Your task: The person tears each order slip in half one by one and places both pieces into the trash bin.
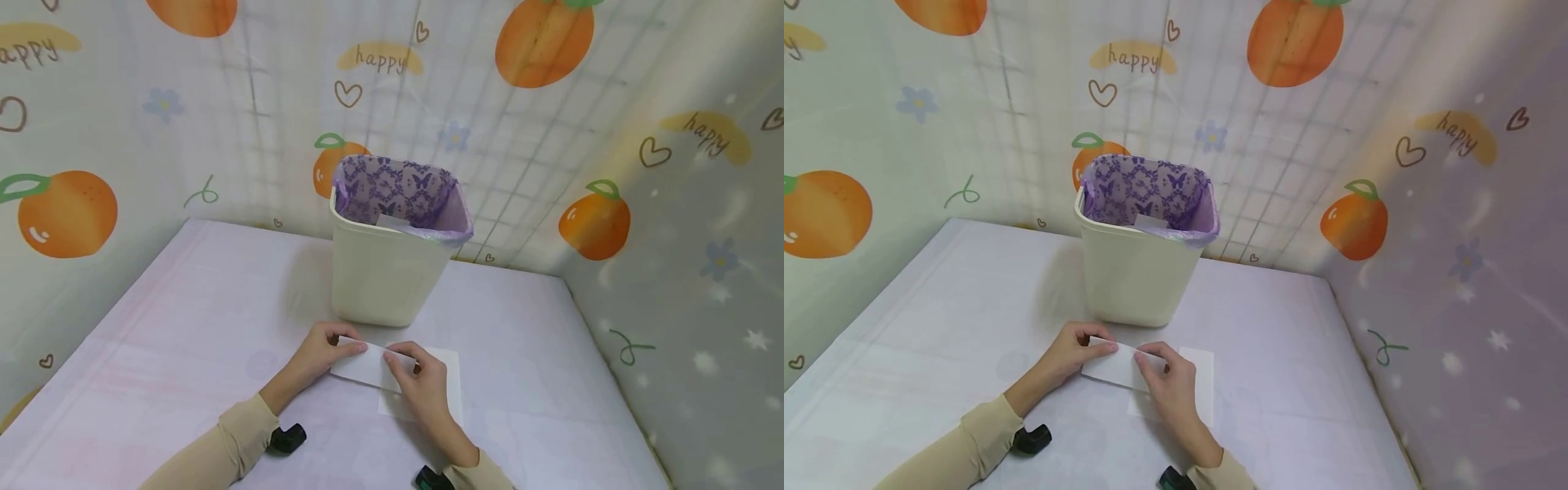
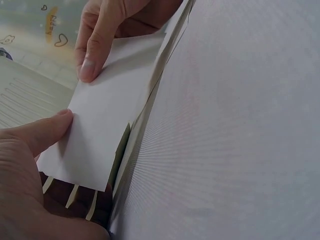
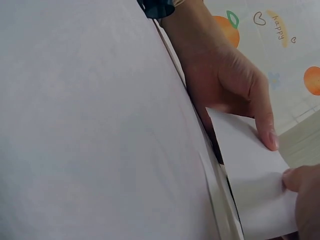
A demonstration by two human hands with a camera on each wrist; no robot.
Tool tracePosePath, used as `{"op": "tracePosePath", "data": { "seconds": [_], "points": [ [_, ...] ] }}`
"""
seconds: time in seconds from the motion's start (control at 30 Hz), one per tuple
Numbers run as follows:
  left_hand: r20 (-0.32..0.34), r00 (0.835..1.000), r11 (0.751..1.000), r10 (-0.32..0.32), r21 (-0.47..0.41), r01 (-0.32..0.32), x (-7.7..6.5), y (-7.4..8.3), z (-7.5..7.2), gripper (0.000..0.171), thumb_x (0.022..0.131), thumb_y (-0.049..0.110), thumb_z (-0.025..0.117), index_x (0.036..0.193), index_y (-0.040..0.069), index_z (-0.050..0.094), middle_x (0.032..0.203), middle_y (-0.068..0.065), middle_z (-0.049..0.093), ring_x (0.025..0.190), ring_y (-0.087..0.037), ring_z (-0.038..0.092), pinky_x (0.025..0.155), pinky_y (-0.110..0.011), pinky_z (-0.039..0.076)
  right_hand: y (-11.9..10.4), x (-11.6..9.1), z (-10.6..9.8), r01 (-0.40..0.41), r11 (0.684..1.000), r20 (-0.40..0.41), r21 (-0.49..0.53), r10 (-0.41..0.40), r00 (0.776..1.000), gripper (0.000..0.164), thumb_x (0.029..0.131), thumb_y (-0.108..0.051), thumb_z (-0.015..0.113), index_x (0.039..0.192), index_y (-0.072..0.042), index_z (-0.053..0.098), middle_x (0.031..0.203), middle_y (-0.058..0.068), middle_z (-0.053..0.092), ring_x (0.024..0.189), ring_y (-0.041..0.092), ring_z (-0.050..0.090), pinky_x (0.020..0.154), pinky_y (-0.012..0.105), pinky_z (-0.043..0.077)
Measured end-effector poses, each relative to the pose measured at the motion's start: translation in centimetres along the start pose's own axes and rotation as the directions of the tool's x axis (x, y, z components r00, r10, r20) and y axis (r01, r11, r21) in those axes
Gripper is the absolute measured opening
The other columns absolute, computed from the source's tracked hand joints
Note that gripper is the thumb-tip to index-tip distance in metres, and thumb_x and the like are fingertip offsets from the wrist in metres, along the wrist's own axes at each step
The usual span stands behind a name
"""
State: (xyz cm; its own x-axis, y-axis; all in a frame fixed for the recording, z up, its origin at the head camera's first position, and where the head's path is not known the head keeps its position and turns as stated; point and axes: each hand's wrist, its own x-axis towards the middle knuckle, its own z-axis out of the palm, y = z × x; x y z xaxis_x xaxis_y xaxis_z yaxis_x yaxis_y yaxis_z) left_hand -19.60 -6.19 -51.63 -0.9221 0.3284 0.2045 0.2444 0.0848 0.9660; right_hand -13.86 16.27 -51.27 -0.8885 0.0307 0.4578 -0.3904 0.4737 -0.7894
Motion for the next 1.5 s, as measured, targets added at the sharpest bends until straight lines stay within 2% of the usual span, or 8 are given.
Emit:
{"op": "tracePosePath", "data": {
  "seconds": [0.07, 0.3, 0.7, 0.93, 1.1, 1.23, 1.5],
  "points": [
    [0.006, 1.0, 1.0, -0.003, 0.008, 0.003, 0.1, 0.1, -0.1, 0.006, 0.088, 0.019, 0.086, 0.091, 0.015, 0.083, 0.087, 0.002, 0.077, 0.077, -0.013, 0.055, 0.068, -0.022, 0.04, 0.0, 0.1, 0.0, 0.018, 1.0, 0.004, -0.007, -0.018, 1.0, 0.011, 0.094, -0.021, 0.082, 0.098, -0.03, 0.08, 0.091, -0.017, 0.078, 0.08, 0.006, 0.063, 0.063, 0.02, 0.039],
    [0.045, 0.999, 0.999, 0.015, 0.029, -0.017, 0.1, 0.2, -0.1, 0.005, 0.089, 0.02, 0.085, 0.092, 0.017, 0.082, 0.096, 0.004, 0.08, 0.097, -0.014, 0.069, 0.088, -0.028, 0.049, 0.1, 0.1, 0.0, 0.035, 0.999, 0.033, 0.011, -0.035, 0.999, 0.008, 0.094, -0.021, 0.082, 0.097, -0.029, 0.08, 0.091, -0.015, 0.078, 0.076, 0.006, 0.06, 0.06, 0.019, 0.036],
    [0.065, 0.997, 0.999, 0.035, 0.021, -0.037, 0.1, -0.2, 0.0, 0.009, 0.09, 0.022, 0.085, 0.091, 0.013, 0.082, 0.095, 0.003, 0.08, 0.096, -0.013, 0.071, 0.087, -0.027, 0.051, 0.6, 0.1, 0.1, 0.053, 0.999, 0.066, 0.006, -0.054, 0.996, 0.007, 0.094, -0.021, 0.082, 0.096, -0.028, 0.08, 0.094, -0.013, 0.079, 0.077, 0.005, 0.061, 0.056, 0.019, 0.038],
    [0.09, 0.995, 0.998, 0.053, -0.021, -0.051, 0.0, -0.4, -0.1, 0.007, 0.09, 0.017, 0.084, 0.093, 0.011, 0.083, 0.094, 0.0, 0.08, 0.097, -0.015, 0.072, 0.091, -0.027, 0.052, 0.3, 0.1, 0.3, 0.077, 0.997, 0.044, 0.004, -0.077, 0.996, 0.009, 0.094, -0.018, 0.082, 0.094, -0.027, 0.081, 0.092, -0.015, 0.078, 0.081, 0.006, 0.066, 0.06, 0.02, 0.042],
    [0.071, 0.996, 0.997, 0.059, -0.054, -0.055, 0.0, -0.2, -0.1, 0.005, 0.09, 0.012, 0.084, 0.093, 0.009, 0.083, 0.092, 0.0, 0.08, 0.094, -0.013, 0.071, 0.09, -0.027, 0.051, 0.1, 0.3, 0.2, 0.081, 0.997, 0.063, 0.011, -0.082, 0.995, 0.007, 0.095, -0.02, 0.081, 0.095, -0.027, 0.081, 0.092, -0.014, 0.078, 0.087, 0.007, 0.069, 0.064, 0.022, 0.046],
    [0.061, 0.995, 0.995, 0.074, -0.072, -0.069, 0.1, 0.4, 0.0, 0.005, 0.09, 0.011, 0.083, 0.094, 0.008, 0.082, 0.089, -0.002, 0.079, 0.091, -0.014, 0.069, 0.09, -0.029, 0.049, -0.3, 0.7, -0.2, 0.073, 0.997, 0.074, 0.01, -0.073, 0.995, 0.007, 0.095, -0.021, 0.081, 0.094, -0.028, 0.08, 0.091, -0.015, 0.078, 0.09, 0.007, 0.07, 0.071, 0.025, 0.049],
    [0.036, 0.995, 0.996, 0.088, -0.019, -0.088, 0.5, 2.3, -0.1, 0.005, 0.092, 0.014, 0.082, 0.094, 0.011, 0.082, 0.09, -0.002, 0.079, 0.091, -0.014, 0.067, 0.088, -0.028, 0.048, -1.7, 1.9, -1.1, 0.09, 0.996, 0.086, 0.019, -0.092, 0.992, 0.005, 0.096, -0.02, 0.079, 0.096, -0.025, 0.08, 0.093, -0.012, 0.079, 0.097, 0.011, 0.073, 0.088, 0.026, 0.051]
  ]
}}
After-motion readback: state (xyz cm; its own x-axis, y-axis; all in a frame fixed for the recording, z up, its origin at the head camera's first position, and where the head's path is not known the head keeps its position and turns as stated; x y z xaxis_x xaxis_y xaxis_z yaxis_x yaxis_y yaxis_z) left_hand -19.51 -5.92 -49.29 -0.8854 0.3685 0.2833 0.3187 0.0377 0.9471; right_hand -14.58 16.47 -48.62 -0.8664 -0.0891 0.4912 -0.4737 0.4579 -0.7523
